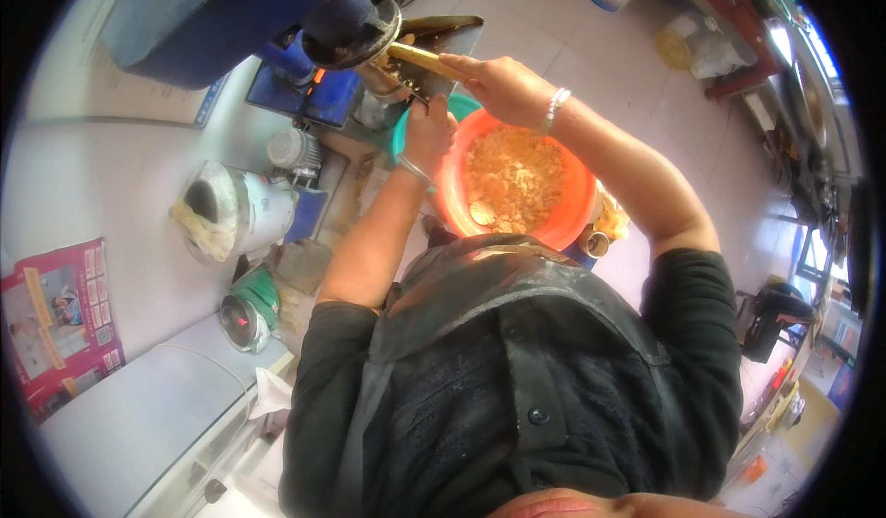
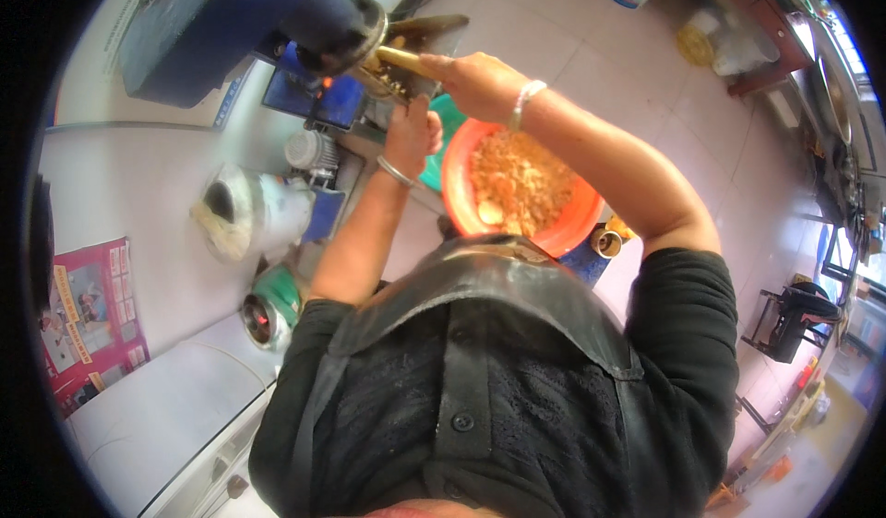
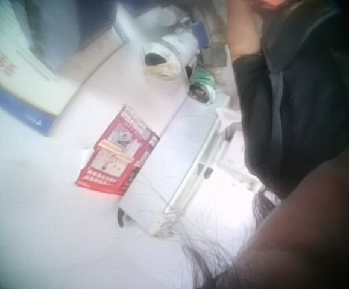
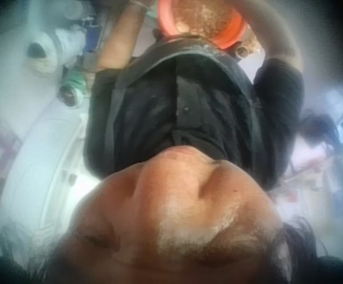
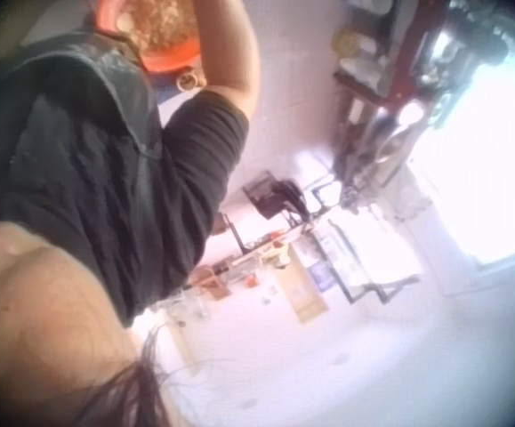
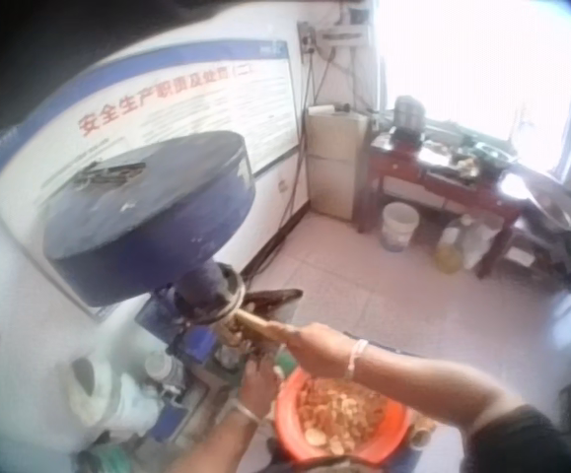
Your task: The person operates a meat grinder, feeding a crumbly food mixture from an orange bowl into the machine's hopper. They use a wooden stick to push the mixture through and occasionally use their hands to guide the material. The processed output falls into a green bowl below.
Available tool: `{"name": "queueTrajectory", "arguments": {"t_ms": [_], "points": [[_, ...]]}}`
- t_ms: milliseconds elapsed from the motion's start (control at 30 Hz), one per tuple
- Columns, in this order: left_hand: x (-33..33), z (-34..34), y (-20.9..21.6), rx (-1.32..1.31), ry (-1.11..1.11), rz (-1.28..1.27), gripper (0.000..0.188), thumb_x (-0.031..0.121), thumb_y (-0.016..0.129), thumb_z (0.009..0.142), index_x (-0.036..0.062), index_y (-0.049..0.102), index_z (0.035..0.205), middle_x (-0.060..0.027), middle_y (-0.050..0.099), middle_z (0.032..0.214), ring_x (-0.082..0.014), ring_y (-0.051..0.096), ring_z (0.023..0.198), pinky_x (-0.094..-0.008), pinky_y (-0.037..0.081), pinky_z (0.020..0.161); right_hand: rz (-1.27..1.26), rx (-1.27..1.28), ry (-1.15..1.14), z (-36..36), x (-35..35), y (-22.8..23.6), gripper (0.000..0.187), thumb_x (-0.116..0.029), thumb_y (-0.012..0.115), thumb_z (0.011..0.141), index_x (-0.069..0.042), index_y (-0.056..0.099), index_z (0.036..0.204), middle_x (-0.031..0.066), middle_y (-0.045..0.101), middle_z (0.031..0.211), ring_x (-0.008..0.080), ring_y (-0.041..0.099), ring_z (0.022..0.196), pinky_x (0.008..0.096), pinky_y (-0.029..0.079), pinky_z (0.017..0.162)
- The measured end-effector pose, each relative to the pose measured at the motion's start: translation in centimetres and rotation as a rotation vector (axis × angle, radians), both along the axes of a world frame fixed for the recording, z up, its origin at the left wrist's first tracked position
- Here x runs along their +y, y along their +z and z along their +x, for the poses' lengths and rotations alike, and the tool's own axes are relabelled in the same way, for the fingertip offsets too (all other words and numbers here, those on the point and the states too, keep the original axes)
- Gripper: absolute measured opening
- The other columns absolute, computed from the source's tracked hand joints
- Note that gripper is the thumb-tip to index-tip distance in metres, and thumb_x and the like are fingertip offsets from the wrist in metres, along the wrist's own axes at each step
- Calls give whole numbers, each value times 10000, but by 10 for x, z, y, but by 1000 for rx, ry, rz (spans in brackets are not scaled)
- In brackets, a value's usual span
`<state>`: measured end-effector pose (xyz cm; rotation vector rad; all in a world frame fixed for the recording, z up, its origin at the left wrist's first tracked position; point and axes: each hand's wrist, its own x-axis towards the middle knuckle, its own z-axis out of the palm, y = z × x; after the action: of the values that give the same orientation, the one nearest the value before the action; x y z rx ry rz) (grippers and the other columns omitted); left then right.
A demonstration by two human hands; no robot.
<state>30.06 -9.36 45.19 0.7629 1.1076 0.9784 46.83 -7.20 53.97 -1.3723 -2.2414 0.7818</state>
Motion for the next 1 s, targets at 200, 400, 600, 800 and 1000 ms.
{"name": "queueTrajectory", "arguments": {"t_ms": [200, 400, 600, 800, 1000], "points": [[0, 3, -5, -57, 8, 75, 231, 340, 520, 981, 177, 405, 863, 6, 365, 524, -112, 327, 373, -282, 222, 343, -19, -4, 52, 1, -7, 2, 477, -133, 522, 982, -180, 473, 1454, 249, 648, 803, 398, 642, 700, 462, 499, 669], [4, -3, -14, 52, -25, 32, 217, 350, 516, 985, 190, 408, 886, 1, 385, 539, -127, 342, 378, -277, 222, 348, 25, -77, 10, 8, 3, -5, 479, -125, 518, 973, -183, 480, 1447, 236, 648, 787, 385, 655, 698, 466, 502, 654], [16, -15, -66, 71, -83, 270, 208, 321, 503, 993, 182, 419, 862, 8, 397, 559, -123, 349, 384, -270, 228, 355, 15, -394, 115, -12, -4, 16, 613, -69, 485, 922, -229, 393, 1507, 180, 661, 750, 363, 668, 689, 461, 513, 606], [17, -20, -67, -17, -148, 226, 232, 310, 532, 985, 159, 414, 852, 5, 428, 579, -114, 362, 405, -267, 244, 365, 42, -428, 78, -7, 4, 23, 603, -68, 492, 921, -218, 405, 1499, 202, 647, 722, 373, 666, 670, 466, 510, 588], [3, -1, -15, 13, -6, 30, 251, 321, 581, 978, 158, 425, 869, 10, 462, 614, -106, 391, 441, -259, 267, 382, 69, -410, -26, -3, 6, 16, 608, -60, 475, 922, -211, 396, 1506, 202, 640, 690, 377, 658, 633, 461, 510, 569]]}}
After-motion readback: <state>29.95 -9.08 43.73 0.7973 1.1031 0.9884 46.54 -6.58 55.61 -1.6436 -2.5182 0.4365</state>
